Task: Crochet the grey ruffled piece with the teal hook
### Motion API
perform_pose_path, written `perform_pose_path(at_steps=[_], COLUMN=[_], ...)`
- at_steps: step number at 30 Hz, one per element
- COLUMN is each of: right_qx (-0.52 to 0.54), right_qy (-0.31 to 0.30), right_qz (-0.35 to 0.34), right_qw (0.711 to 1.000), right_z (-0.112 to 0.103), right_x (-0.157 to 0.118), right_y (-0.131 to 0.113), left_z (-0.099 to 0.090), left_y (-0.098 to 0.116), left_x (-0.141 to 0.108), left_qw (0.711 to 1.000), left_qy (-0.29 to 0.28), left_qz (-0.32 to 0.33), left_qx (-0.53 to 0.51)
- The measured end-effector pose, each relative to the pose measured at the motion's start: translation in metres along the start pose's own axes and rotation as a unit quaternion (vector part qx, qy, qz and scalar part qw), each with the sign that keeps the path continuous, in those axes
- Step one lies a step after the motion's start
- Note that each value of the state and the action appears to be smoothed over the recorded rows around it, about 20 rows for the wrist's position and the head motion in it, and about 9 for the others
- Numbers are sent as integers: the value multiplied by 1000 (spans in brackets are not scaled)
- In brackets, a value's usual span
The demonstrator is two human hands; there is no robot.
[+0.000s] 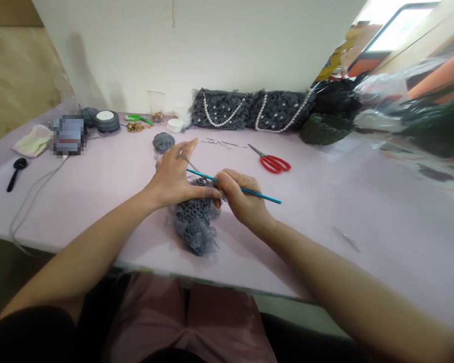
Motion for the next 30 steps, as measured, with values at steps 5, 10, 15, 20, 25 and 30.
perform_pose_path(at_steps=[5,10,15,20,25,30], right_qx=[-11,-29,-74,-89,-96,-87], right_qy=[-46,35,109,59,28,-3], right_qz=[-2,-33,-63,-68,-74,-87], right_qw=[999,998,989,992,992,992], right_z=[10,-4,-18,-14,-11,-8], right_x=[-3,-6,-8,-4,-4,-6], right_y=[-2,-9,-16,-19,-18,-23], left_z=[-4,35,51,44,40,42], left_y=[8,-5,-2,0,2,11], left_x=[0,-11,-19,-17,-15,-18], left_qw=[997,922,852,867,881,850], left_qy=[9,-80,-55,-63,-81,-124], left_qz=[49,-100,-151,-142,-141,-153], left_qx=[-61,-366,-498,-473,-445,-489])
Point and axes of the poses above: each hand's wrist, its own x-axis towards the middle knuckle, its own z-axis out of the palm, y = z × x, the point moved 10 cm from there along x, towards the middle knuckle, and after that the axes turned 2 degrees about z, right-handed, at the moved point
